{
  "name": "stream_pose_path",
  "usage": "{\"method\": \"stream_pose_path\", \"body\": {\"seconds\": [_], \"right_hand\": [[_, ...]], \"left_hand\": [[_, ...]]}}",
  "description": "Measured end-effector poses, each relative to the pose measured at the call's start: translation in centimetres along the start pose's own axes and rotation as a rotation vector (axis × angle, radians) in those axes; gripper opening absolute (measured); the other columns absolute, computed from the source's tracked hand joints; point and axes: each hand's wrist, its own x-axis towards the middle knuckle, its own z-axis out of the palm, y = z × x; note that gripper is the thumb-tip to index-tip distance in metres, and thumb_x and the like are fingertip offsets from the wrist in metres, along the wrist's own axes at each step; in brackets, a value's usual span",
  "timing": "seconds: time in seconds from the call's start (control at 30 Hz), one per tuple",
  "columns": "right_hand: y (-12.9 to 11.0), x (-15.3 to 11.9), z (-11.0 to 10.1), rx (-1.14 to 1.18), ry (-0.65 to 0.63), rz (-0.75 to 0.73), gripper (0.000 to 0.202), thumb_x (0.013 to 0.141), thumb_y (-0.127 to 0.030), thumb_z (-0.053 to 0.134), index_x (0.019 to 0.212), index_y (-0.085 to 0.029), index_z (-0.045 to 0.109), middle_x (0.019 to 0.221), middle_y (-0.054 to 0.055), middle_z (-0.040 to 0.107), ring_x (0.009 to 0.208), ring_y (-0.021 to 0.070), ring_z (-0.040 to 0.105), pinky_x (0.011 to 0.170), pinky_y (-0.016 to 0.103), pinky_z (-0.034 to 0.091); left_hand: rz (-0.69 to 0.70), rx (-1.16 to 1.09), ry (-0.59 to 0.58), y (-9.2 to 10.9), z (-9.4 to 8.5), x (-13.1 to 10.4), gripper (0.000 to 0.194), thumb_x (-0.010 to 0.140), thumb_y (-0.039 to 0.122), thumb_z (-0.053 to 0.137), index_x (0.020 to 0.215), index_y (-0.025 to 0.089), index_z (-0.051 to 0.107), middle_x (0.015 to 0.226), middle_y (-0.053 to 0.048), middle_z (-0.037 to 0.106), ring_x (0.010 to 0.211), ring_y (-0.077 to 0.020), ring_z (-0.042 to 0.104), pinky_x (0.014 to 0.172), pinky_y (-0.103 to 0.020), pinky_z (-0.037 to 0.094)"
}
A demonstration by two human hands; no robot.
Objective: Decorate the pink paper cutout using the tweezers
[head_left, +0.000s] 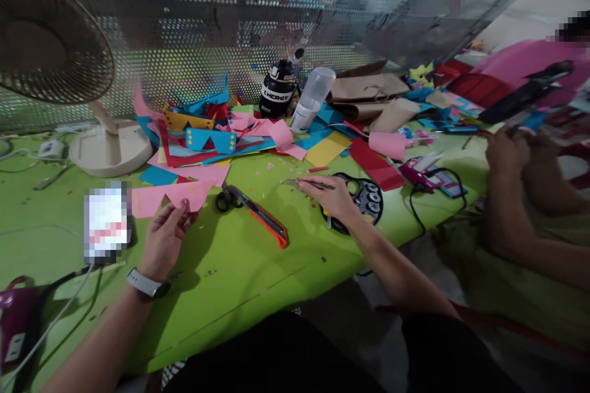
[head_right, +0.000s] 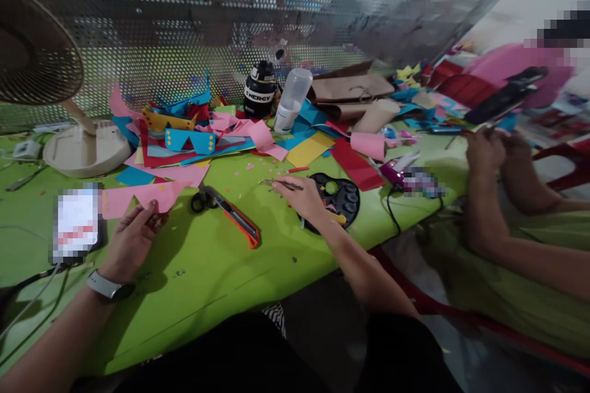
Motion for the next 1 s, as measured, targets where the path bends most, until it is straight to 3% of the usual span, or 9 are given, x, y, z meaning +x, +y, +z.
{"method": "stream_pose_path", "body": {"seconds": [0.6, 0.8, 1.0], "right_hand": [[0.1, 0.1, 0.4, 0.056, 0.033, 0.039, 0.033, 0.08, -0.048, 0.064, 0.087, -0.018, 0.076, 0.08, 0.008, 0.076, 0.071, 0.0237, 0.071, 0.061, 0.032, 0.055], [-0.1, 0.1, 0.5, 0.071, 0.084, 0.032, 0.033, 0.08, -0.048, 0.064, 0.087, -0.018, 0.075, 0.083, 0.008, 0.076, 0.077, 0.0251, 0.072, 0.066, 0.035, 0.058], [-2.7, -0.4, 0.2, 0.145, 0.084, 0.014, 0.03, 0.078, -0.048, 0.068, 0.084, -0.02, 0.075, 0.082, 0.006, 0.076, 0.074, 0.0248, 0.072, 0.068, 0.037, 0.06]], "left_hand": [[-0.017, 0.026, -0.028, 0.1, 0.0, -0.3, 0.024, 0.064, 0.031, 0.085, 0.079, 0.018, 0.071, 0.083, -0.001, 0.072, 0.073, -0.0135, 0.069, 0.067, -0.022, 0.056], [-0.023, 0.027, -0.022, 0.1, -0.1, -0.2, 0.026, 0.063, 0.031, 0.086, 0.077, 0.018, 0.069, 0.075, 0.0, 0.071, 0.07, -0.0136, 0.07, 0.068, -0.022, 0.057], [-0.024, 0.018, -0.017, 0.0, 0.1, -0.4, 0.027, 0.062, 0.032, 0.087, 0.076, 0.017, 0.069, 0.075, 0.001, 0.071, 0.07, -0.0138, 0.07, 0.067, -0.022, 0.056]]}}
